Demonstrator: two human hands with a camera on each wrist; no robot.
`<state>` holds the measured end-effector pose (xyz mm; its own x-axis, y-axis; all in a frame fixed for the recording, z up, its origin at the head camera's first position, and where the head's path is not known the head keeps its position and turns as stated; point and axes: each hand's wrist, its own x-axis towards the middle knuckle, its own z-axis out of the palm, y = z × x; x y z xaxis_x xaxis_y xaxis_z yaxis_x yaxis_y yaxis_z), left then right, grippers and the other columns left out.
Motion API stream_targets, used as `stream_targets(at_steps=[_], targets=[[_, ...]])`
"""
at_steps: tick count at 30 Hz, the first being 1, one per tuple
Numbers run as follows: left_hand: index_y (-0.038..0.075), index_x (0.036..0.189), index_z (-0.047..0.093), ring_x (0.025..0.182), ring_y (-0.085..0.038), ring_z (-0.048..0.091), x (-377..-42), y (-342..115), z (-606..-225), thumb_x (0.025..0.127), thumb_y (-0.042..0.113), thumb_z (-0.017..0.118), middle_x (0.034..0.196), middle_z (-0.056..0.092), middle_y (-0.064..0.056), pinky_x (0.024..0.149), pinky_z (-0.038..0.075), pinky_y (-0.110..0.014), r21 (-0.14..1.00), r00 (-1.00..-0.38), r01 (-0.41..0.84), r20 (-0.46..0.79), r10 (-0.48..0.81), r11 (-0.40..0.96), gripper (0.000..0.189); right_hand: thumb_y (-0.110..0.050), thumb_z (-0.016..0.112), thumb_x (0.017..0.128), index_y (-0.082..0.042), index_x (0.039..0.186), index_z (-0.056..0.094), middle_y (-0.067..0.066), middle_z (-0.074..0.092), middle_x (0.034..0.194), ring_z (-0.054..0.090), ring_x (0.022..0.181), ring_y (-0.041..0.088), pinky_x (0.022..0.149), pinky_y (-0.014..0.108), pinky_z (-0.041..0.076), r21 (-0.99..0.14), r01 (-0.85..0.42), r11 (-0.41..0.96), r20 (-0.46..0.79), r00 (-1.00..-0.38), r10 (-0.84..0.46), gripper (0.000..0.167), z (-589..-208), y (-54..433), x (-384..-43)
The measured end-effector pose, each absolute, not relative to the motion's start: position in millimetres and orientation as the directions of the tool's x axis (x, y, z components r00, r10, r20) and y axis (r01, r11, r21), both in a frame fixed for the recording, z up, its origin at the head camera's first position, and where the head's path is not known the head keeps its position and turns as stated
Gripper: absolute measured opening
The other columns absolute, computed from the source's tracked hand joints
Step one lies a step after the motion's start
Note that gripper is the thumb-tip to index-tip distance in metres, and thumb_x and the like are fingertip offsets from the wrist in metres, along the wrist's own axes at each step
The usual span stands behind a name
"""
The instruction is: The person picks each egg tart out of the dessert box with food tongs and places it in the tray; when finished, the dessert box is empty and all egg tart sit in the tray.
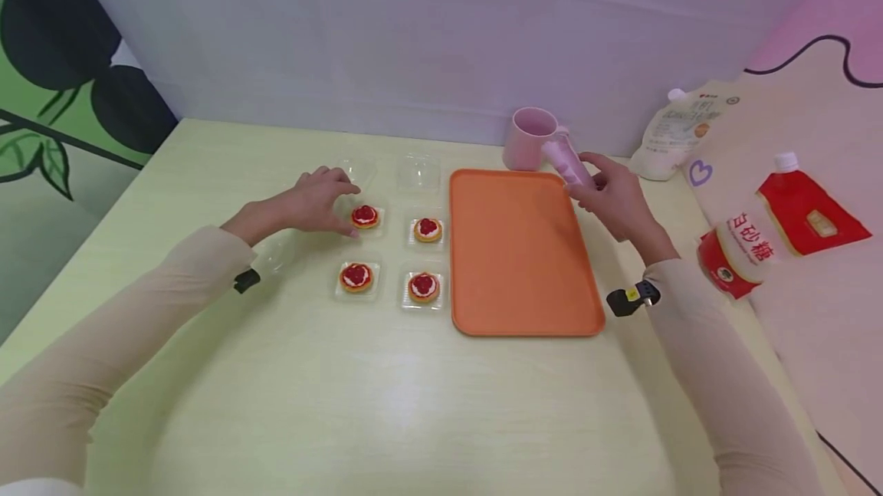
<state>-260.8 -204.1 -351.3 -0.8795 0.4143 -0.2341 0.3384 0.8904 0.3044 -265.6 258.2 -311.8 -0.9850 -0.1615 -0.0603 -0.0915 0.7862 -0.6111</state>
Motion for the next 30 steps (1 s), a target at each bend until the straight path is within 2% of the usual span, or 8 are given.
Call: stream_targets(at_steps=[6, 10, 13, 17, 21, 30], targets=[[0.001, 0.139, 0.055, 0.127, -0.037, 0.040, -261.4, -204.4, -353.9, 0.079, 0.042, 0.083, 0.137, 0.049, -0.020, 0.102, 0.034, -0.054, 0.306, -0.881, 0.333, -0.236, 0.409, 0.892, 0.078, -0.027, 0.071, 0.093, -0.015, 0.149, 0.045, 0.020, 0.063, 0.110, 0.064, 0.085, 0.028, 0.066, 0.022, 0.052, -0.622, -0.262, 0.738, -0.006, -0.941, -0.339, 0.063, -304.2, 217.6, -270.0], [0.001, 0.140, 0.055, 0.127, -0.037, 0.040, -262.0, -204.1, -354.8, 0.079, 0.042, 0.083, 0.137, 0.049, -0.020, 0.102, 0.034, -0.054, 0.306, -0.879, 0.334, -0.241, 0.412, 0.892, 0.078, -0.018, 0.074, 0.090, -0.013, 0.140, 0.053, 0.014, 0.060, 0.094, 0.063, 0.076, 0.024, 0.064, 0.023, 0.052, -0.625, -0.373, 0.686, 0.028, -0.889, -0.458, 0.054, -307.7, 191.0, -275.9], [0.001, 0.140, 0.055, 0.127, -0.036, 0.040, -262.8, -203.6, -355.1, 0.079, 0.042, 0.083, 0.138, 0.048, -0.020, 0.103, 0.034, -0.054, 0.309, -0.878, 0.334, -0.243, 0.413, 0.891, 0.079, -0.015, 0.075, 0.089, -0.010, 0.136, 0.057, 0.012, 0.056, 0.091, 0.058, 0.078, 0.023, 0.066, 0.027, 0.051, -0.616, -0.449, 0.647, 0.040, -0.839, -0.543, 0.051, -308.2, 169.4, -280.3], [0.001, 0.140, 0.054, 0.127, -0.036, 0.040, -263.3, -203.2, -353.7, 0.079, 0.042, 0.083, 0.138, 0.048, -0.020, 0.103, 0.033, -0.053, 0.320, -0.876, 0.333, -0.244, 0.417, 0.887, 0.079, -0.022, 0.073, 0.091, -0.012, 0.138, 0.056, 0.011, 0.059, 0.094, 0.054, 0.081, 0.025, 0.069, 0.033, 0.046, -0.585, -0.495, 0.643, -0.027, -0.780, -0.625, 0.051, -305.3, 140.1, -282.4], [0.001, 0.139, 0.055, 0.127, -0.036, 0.040, -262.8, -202.8, -351.5, 0.079, 0.042, 0.083, 0.137, 0.049, -0.019, 0.102, 0.033, -0.053, 0.326, -0.874, 0.334, -0.245, 0.420, 0.884, 0.078, -0.029, 0.071, 0.091, -0.021, 0.140, 0.053, 0.009, 0.062, 0.098, 0.057, 0.084, 0.023, 0.073, 0.035, 0.046, -0.521, -0.494, 0.696, -0.159, -0.745, -0.648, 0.052, -303.4, 110.7, -282.7], [0.001, 0.138, 0.056, 0.126, -0.036, 0.041, -260.9, -205.0, -352.0, 0.078, 0.042, 0.084, 0.137, 0.049, -0.019, 0.102, 0.034, -0.052, 0.336, -0.879, 0.316, -0.249, 0.407, 0.888, 0.078, -0.028, 0.078, 0.087, -0.018, 0.139, 0.057, 0.011, 0.065, 0.098, 0.057, 0.084, 0.024, 0.072, 0.032, 0.047, -0.397, -0.562, 0.726, -0.321, -0.656, -0.683, 0.058, -304.7, 53.7, -291.7]])
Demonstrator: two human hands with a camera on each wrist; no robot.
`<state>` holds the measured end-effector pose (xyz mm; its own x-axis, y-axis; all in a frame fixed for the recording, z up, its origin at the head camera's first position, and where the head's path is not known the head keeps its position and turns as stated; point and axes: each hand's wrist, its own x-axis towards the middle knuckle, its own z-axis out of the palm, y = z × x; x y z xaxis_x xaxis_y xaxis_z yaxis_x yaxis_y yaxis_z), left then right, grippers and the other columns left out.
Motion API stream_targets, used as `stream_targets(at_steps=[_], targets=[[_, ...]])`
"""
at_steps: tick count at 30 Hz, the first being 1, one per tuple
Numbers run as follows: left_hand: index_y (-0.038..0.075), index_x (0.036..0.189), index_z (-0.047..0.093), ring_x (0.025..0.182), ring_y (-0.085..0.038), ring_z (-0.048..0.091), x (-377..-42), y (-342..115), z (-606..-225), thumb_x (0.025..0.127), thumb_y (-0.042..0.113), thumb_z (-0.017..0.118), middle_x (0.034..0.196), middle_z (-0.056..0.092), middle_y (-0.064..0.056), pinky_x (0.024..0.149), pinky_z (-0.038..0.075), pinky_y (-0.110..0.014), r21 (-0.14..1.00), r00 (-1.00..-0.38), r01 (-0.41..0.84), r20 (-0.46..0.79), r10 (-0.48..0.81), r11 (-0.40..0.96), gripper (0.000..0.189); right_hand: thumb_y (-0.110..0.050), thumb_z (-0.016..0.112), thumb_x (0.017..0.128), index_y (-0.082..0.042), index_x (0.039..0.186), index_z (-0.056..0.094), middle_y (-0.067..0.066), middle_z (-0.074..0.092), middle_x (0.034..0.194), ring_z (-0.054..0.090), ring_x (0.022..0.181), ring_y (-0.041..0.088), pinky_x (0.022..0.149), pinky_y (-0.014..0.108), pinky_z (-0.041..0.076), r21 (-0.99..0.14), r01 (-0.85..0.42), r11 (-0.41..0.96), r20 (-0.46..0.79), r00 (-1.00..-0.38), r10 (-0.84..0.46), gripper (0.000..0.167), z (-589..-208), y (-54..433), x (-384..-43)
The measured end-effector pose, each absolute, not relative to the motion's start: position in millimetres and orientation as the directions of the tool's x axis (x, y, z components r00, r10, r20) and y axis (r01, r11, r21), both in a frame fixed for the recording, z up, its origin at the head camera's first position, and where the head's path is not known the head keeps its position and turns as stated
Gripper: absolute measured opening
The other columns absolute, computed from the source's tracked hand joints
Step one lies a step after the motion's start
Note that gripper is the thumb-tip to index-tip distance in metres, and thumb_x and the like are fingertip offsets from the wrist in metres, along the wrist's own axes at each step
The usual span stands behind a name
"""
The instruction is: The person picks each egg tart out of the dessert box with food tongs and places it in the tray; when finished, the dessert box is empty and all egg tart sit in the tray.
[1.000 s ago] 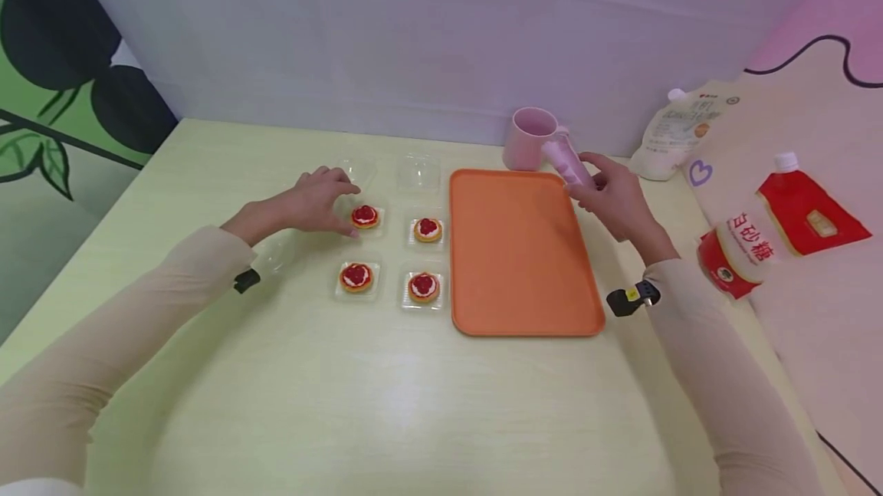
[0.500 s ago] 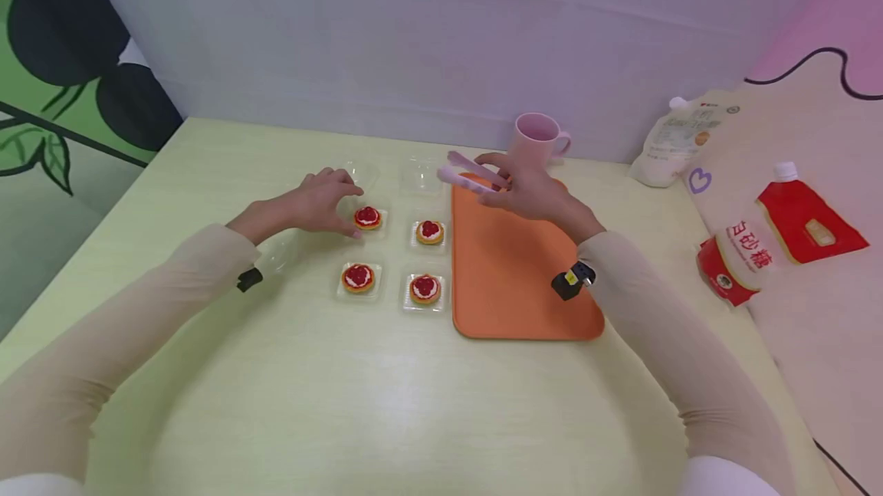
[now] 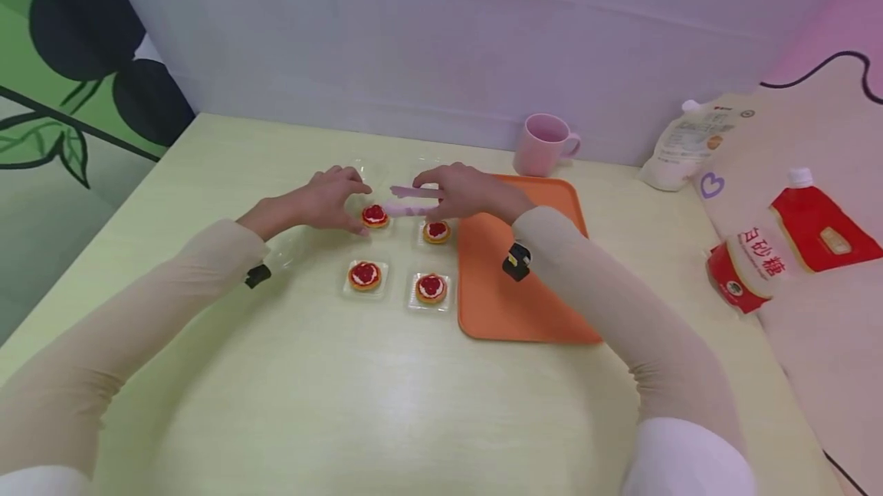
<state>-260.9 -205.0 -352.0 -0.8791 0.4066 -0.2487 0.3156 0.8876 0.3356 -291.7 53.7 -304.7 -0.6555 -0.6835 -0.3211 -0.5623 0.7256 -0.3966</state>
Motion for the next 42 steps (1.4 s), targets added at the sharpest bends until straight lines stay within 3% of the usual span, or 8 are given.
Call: stream_targets(at_steps=[4, 11, 14, 25, 30, 32, 37, 42], targets=[[0.002, 0.138, 0.057, 0.126, -0.036, 0.041, -262.2, -203.3, -353.2, 0.078, 0.043, 0.084, 0.136, 0.050, -0.019, 0.102, 0.034, -0.053, 0.340, -0.880, 0.311, -0.249, 0.404, 0.887, 0.078, -0.027, 0.079, 0.086, -0.018, 0.139, 0.057, 0.012, 0.066, 0.102, 0.059, 0.084, 0.023, 0.071, 0.031, 0.050, -0.410, -0.546, 0.731, -0.371, -0.632, -0.680, 0.058, -304.7, 42.9, -296.2], [0.001, 0.137, 0.058, 0.126, -0.035, 0.042, -263.1, -203.3, -353.9, 0.077, 0.041, 0.085, 0.135, 0.050, -0.018, 0.103, 0.034, -0.053, 0.358, -0.881, 0.307, -0.244, 0.406, 0.882, 0.077, -0.031, 0.077, 0.088, -0.020, 0.144, 0.054, 0.010, 0.060, 0.134, 0.064, 0.093, 0.027, 0.076, 0.037, 0.058, -0.394, -0.486, 0.780, -0.489, -0.608, -0.625, 0.062, -303.1, 30.0, -300.9], [0.000, 0.136, 0.058, 0.124, -0.035, 0.042, -263.0, -203.8, -354.2, 0.076, 0.040, 0.086, 0.133, 0.051, -0.018, 0.103, 0.033, -0.053, 0.370, -0.881, 0.304, -0.241, 0.407, 0.878, 0.077, -0.034, 0.077, 0.088, -0.021, 0.144, 0.054, 0.008, 0.055, 0.140, 0.065, 0.095, 0.029, 0.078, 0.038, 0.058, -0.355, -0.479, 0.802, -0.519, -0.613, -0.596, 0.062, -301.9, 23.9, -302.0], [0.000, 0.135, 0.060, 0.121, -0.033, 0.044, -262.1, -204.3, -356.4, 0.076, 0.038, 0.086, 0.130, 0.053, -0.017, 0.099, 0.035, -0.049, 0.364, -0.887, 0.299, -0.236, 0.397, 0.882, 0.075, -0.034, 0.078, 0.086, -0.017, 0.143, 0.055, 0.009, 0.059, 0.130, 0.061, 0.067, 0.018, 0.077, 0.040, 0.058, -0.256, -0.521, 0.814, -0.513, -0.641, -0.571, 0.064, -300.8, 3.3, -298.2], [-0.001, 0.134, 0.060, 0.121, -0.034, 0.044, -260.6, -203.3, -356.7, 0.077, 0.038, 0.086, 0.130, 0.053, -0.018, 0.098, 0.035, -0.050, 0.366, -0.884, 0.311, -0.227, 0.408, 0.877, 0.074, -0.023, 0.080, 0.085, -0.019, 0.143, 0.051, 0.007, 0.056, 0.132, 0.069, 0.081, 0.024, 0.081, 0.040, 0.057, -0.239, -0.484, 0.842, -0.570, -0.632, -0.525, 0.065, -295.1, 4.9, -297.6], [-0.001, 0.134, 0.060, 0.120, -0.034, 0.045, -260.3, -203.5, -357.0, 0.076, 0.037, 0.087, 0.130, 0.053, -0.018, 0.098, 0.035, -0.050, 0.366, -0.884, 0.315, -0.222, 0.411, 0.876, 0.074, -0.021, 0.079, 0.085, -0.017, 0.139, 0.053, 0.007, 0.060, 0.125, 0.070, 0.083, 0.025, 0.079, 0.038, 0.056, -0.240, -0.465, 0.852, -0.580, -0.635, -0.510, 0.060, -289.5, 7.8, -298.2], [-0.001, 0.134, 0.060, 0.120, -0.034, 0.045, -260.6, -205.6, -356.1, 0.077, 0.036, 0.086, 0.130, 0.053, -0.018, 0.098, 0.036, -0.050, 0.375, -0.888, 0.314, -0.211, 0.410, 0.872, 0.073, -0.019, 0.077, 0.087, -0.010, 0.129, 0.061, 0.010, 0.070, 0.090, 0.066, 0.068, 0.020, 0.069, 0.031, 0.055, -0.382, -0.427, 0.820, -0.513, -0.640, -0.572, 0.046, -277.3, 19.9, -305.2], [-0.001, 0.133, 0.061, 0.119, -0.034, 0.045, -261.7, -205.9, -354.4, 0.077, 0.035, 0.086, 0.128, 0.054, -0.018, 0.097, 0.036, -0.050, 0.374, -0.888, 0.308, -0.217, 0.406, 0.875, 0.071, -0.018, 0.075, 0.089, -0.006, 0.128, 0.063, 0.009, 0.072, 0.083, 0.068, 0.068, 0.021, 0.071, 0.031, 0.059, -0.704, -0.268, 0.658, -0.388, -0.630, -0.673, 0.043, -281.3, 30.7, -311.5]])
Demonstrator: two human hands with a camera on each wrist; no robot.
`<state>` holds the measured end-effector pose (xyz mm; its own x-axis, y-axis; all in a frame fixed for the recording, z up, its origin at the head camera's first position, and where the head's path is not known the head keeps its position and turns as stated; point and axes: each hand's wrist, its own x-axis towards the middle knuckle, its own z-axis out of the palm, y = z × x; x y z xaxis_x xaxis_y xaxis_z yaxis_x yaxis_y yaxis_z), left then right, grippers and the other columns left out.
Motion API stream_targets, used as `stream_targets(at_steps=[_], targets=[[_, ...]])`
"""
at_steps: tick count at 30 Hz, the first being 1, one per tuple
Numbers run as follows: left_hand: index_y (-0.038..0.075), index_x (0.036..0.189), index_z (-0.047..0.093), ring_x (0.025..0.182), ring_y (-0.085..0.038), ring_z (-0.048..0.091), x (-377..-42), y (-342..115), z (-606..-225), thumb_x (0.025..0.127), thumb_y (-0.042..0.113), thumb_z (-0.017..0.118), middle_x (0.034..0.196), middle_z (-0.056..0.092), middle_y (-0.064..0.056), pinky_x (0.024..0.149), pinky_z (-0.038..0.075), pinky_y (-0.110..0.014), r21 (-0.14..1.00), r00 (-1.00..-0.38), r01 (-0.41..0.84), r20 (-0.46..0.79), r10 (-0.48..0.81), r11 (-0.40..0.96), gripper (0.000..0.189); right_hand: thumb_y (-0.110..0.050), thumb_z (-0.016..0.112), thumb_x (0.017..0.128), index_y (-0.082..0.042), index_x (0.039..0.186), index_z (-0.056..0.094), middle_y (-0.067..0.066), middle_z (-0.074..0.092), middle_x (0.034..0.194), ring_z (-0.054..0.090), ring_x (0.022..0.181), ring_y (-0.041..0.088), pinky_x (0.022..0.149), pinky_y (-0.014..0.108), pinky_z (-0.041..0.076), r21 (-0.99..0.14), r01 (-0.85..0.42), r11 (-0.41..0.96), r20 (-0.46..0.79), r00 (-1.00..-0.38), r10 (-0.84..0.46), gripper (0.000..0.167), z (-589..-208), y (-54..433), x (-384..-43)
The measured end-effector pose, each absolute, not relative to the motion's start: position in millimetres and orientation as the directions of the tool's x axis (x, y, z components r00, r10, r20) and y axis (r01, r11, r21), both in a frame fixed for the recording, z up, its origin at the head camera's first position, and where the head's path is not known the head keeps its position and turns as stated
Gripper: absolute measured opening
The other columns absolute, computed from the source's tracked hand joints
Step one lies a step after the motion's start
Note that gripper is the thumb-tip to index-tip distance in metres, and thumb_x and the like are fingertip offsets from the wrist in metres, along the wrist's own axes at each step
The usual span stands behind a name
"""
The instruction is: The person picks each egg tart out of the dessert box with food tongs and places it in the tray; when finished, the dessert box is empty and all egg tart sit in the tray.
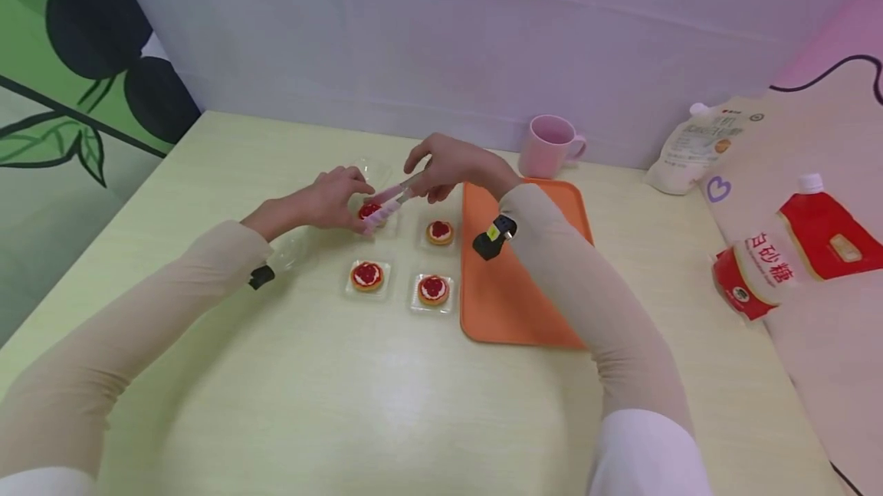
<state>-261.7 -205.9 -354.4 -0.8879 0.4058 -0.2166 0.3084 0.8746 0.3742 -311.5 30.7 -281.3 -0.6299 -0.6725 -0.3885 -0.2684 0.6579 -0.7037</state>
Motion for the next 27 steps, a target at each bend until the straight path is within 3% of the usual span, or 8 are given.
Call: stream_targets(at_steps=[3, 6, 8, 11, 17, 27], targets=[[0.000, 0.132, 0.062, 0.119, -0.034, 0.045, -262.2, -205.6, -353.6, 0.077, 0.036, 0.086, 0.126, 0.054, -0.018, 0.097, 0.036, -0.050, 0.368, -0.889, 0.298, -0.230, 0.397, 0.881, 0.070, -0.019, 0.073, 0.091, -0.008, 0.127, 0.063, 0.010, 0.070, 0.092, 0.069, 0.078, 0.028, 0.075, 0.032, 0.059, -0.859, -0.166, 0.485, -0.271, -0.655, -0.705, 0.039, -298.3, 29.6, -311.3], [0.001, 0.132, 0.062, 0.119, -0.034, 0.045, -262.3, -205.1, -353.2, 0.077, 0.037, 0.086, 0.126, 0.054, -0.018, 0.098, 0.035, -0.051, 0.361, -0.889, 0.295, -0.237, 0.393, 0.885, 0.070, -0.021, 0.072, 0.092, -0.005, 0.128, 0.061, 0.011, 0.067, 0.099, 0.068, 0.079, 0.027, 0.073, 0.031, 0.058, -0.927, -0.088, 0.365, -0.197, -0.714, -0.672, 0.041, -317.9, 21.7, -304.5], [0.000, 0.132, 0.062, 0.119, -0.034, 0.045, -262.3, -204.9, -352.9, 0.077, 0.037, 0.086, 0.126, 0.054, -0.018, 0.097, 0.036, -0.052, 0.357, -0.887, 0.304, -0.234, 0.399, 0.884, 0.071, -0.023, 0.072, 0.092, -0.003, 0.130, 0.059, 0.010, 0.067, 0.101, 0.067, 0.075, 0.020, 0.071, 0.029, 0.058, -0.930, -0.055, 0.364, -0.200, -0.754, -0.626, 0.045, -327.7, 15.4, -298.2], [0.000, 0.133, 0.061, 0.118, -0.034, 0.045, -262.7, -204.6, -353.2, 0.077, 0.038, 0.086, 0.126, 0.054, -0.018, 0.096, 0.036, -0.051, 0.354, -0.885, 0.312, -0.229, 0.405, 0.882, 0.072, -0.027, 0.074, 0.091, -0.001, 0.130, 0.057, 0.010, 0.068, 0.103, 0.070, 0.075, 0.022, 0.070, 0.029, 0.059, -0.918, -0.019, 0.396, -0.231, -0.785, -0.575, 0.050, -336.2, 9.4, -291.4], [0.000, 0.133, 0.061, 0.118, -0.033, 0.045, -262.7, -205.2, -353.0, 0.078, 0.037, 0.086, 0.126, 0.054, -0.018, 0.097, 0.035, -0.051, 0.363, -0.887, 0.307, -0.226, 0.402, 0.880, 0.070, -0.021, 0.075, 0.090, 0.001, 0.125, 0.057, 0.013, 0.069, 0.093, 0.071, 0.076, 0.023, 0.072, 0.032, 0.060, -0.936, 0.037, 0.349, -0.237, -0.801, -0.549, 0.045, -340.1, 3.4, -286.7], [0.000, 0.132, 0.062, 0.118, -0.034, 0.047, -262.6, -203.6, -352.8, 0.077, 0.039, 0.086, 0.126, 0.054, -0.018, 0.095, 0.036, -0.051, 0.341, -0.883, 0.327, -0.222, 0.413, 0.882, 0.072, -0.012, 0.073, 0.090, 0.006, 0.129, 0.054, 0.007, 0.068, 0.082, 0.064, 0.066, 0.013, 0.062, 0.024, 0.055, -0.951, 0.104, 0.291, -0.250, -0.813, -0.526, 0.047, -345.1, 0.0, -284.2]])
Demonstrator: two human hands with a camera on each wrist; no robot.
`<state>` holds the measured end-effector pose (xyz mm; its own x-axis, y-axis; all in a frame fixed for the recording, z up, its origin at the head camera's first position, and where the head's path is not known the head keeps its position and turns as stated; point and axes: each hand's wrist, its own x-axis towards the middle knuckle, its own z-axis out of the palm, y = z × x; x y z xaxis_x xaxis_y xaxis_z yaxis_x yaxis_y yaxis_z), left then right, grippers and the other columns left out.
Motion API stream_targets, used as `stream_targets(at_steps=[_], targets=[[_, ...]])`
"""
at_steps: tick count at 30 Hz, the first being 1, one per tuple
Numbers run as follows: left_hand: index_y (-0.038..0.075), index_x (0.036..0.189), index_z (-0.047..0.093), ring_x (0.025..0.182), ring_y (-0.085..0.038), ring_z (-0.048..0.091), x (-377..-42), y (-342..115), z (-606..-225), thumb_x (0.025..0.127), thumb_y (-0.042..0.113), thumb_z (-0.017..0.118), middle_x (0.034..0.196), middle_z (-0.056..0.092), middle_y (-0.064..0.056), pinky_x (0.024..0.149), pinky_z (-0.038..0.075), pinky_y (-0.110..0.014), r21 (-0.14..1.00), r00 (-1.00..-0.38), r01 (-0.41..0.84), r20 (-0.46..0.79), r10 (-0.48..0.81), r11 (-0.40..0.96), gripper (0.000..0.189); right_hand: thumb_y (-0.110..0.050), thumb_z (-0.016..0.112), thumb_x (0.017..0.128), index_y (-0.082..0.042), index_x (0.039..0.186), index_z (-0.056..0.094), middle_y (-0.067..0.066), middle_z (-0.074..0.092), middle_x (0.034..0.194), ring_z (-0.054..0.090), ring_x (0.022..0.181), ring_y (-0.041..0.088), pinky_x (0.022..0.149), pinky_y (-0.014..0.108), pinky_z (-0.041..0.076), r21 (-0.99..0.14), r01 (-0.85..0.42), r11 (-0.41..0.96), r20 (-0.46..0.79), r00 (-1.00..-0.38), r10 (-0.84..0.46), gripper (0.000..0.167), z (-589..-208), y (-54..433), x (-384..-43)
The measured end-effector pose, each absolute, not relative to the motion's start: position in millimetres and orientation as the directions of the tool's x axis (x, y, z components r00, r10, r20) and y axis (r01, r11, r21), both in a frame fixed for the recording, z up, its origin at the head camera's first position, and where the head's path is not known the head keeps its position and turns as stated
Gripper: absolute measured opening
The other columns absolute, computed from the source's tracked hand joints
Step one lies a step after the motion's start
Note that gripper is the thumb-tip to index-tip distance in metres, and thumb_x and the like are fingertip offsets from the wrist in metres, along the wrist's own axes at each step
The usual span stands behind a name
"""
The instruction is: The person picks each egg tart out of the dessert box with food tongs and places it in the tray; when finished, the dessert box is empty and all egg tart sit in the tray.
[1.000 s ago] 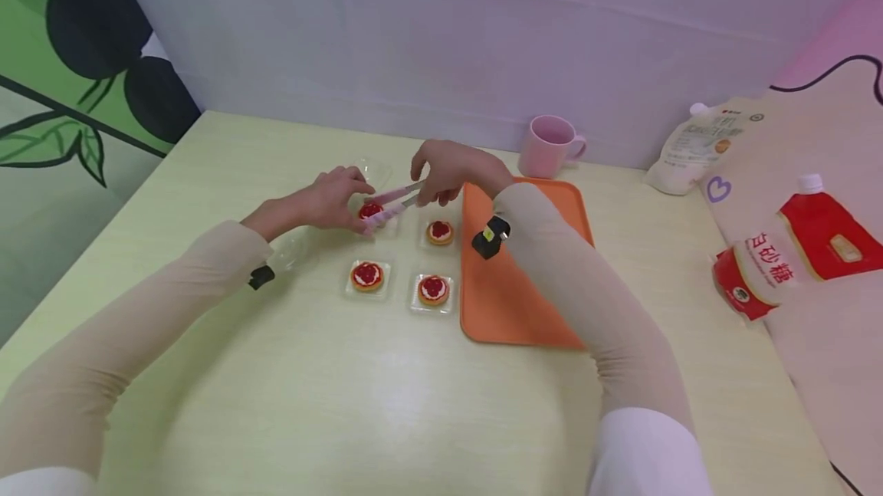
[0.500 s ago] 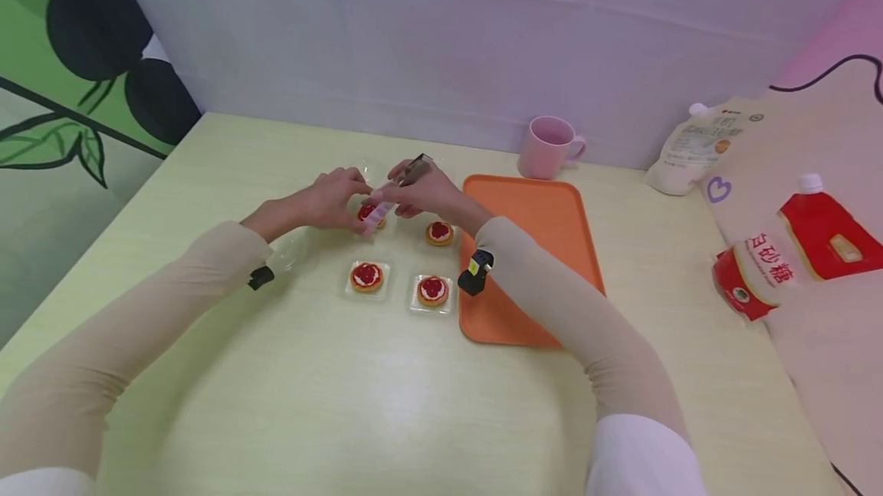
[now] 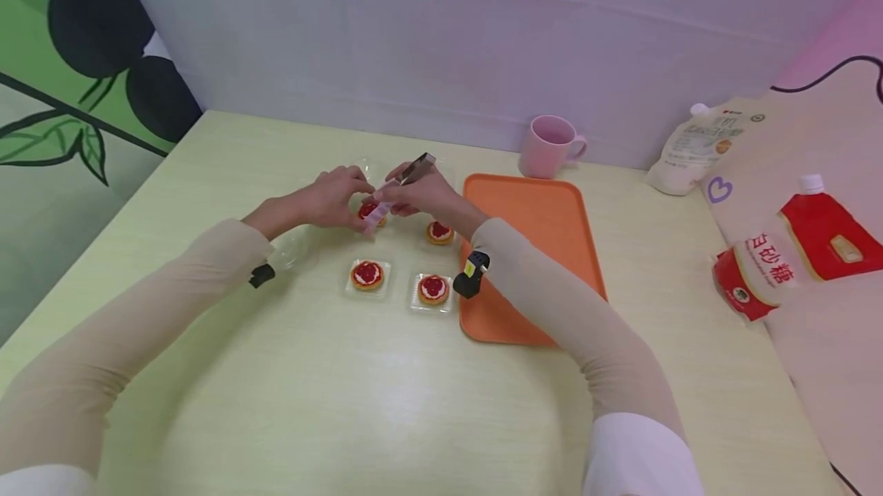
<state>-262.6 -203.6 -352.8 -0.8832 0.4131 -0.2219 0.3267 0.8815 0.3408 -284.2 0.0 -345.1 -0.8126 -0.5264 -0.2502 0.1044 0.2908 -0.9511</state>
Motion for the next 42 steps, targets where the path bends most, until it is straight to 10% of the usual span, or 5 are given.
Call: stream_targets(at_steps=[42], targets=[[-0.001, 0.134, 0.060, 0.119, -0.033, 0.046, -264.9, -202.6, -355.0, 0.076, 0.037, 0.087, 0.127, 0.053, -0.018, 0.100, 0.036, -0.050, 0.369, -0.883, 0.300, -0.241, 0.403, 0.880, 0.074, -0.001, 0.070, 0.086, 0.004, 0.115, 0.064, 0.001, 0.069, 0.076, 0.051, 0.056, 0.011, 0.055, 0.024, 0.043, -0.951, 0.077, 0.298, -0.214, -0.863, -0.458, 0.030, -349.7, -0.1, -288.2]])
